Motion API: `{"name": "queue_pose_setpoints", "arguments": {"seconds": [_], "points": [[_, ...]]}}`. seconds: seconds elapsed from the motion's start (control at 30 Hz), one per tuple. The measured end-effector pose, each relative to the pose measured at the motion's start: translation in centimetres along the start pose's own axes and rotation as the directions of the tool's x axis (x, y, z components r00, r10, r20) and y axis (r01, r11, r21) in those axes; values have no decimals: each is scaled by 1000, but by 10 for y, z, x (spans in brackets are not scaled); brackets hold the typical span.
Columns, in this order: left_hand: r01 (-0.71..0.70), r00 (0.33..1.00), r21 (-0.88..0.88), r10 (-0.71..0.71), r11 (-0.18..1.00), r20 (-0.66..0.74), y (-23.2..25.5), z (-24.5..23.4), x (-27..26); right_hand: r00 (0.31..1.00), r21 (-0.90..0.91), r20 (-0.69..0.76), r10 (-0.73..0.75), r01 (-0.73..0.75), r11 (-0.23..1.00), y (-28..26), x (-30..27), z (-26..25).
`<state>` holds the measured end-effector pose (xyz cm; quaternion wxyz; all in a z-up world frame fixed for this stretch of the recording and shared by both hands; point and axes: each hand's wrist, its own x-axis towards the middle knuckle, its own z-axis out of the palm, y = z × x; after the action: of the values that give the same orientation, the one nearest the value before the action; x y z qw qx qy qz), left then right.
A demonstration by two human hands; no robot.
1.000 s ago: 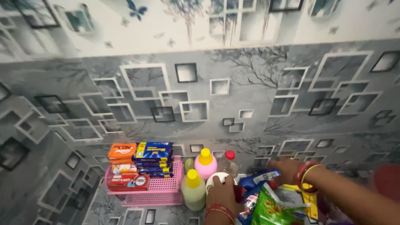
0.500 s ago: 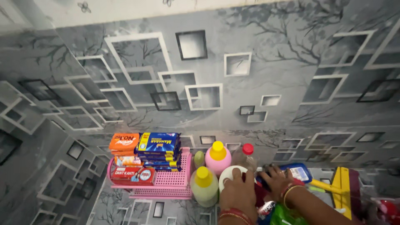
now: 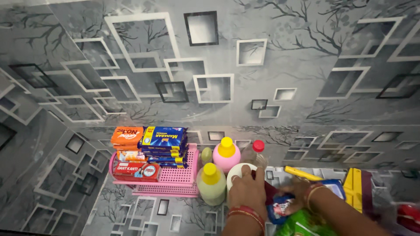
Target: The person wipes several bottles and containers with a cloth and places them on a tiled bathroom shelf. They handle a pink bottle, a yellow-capped bottle, a white container, a blue bottle, and a green sachet, arranging them one by one.
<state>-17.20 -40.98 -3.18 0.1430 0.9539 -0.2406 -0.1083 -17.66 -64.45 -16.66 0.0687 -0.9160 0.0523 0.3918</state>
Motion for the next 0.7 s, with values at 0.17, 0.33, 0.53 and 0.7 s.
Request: {"name": "queue_pose_setpoints", "arguments": {"seconds": [0.17,0.33,0.53,0.7], "points": [[-3,992,9,2,1000,123,4,-16,-6,997,-147,46,-65,71,987,43,10,31],[6,997,-6,-5,1000,80,5,-19,-8,992,-68,109,66,-59,996,67,-19,44],[11,992,25,-14,1000,128,6,-17,-6,946,-102,312,84,-55,993,81,-47,40],[25,991,30,-28,999,131,9,-14,-1,962,-368,270,-37,139,919,84,-31,23]]}}
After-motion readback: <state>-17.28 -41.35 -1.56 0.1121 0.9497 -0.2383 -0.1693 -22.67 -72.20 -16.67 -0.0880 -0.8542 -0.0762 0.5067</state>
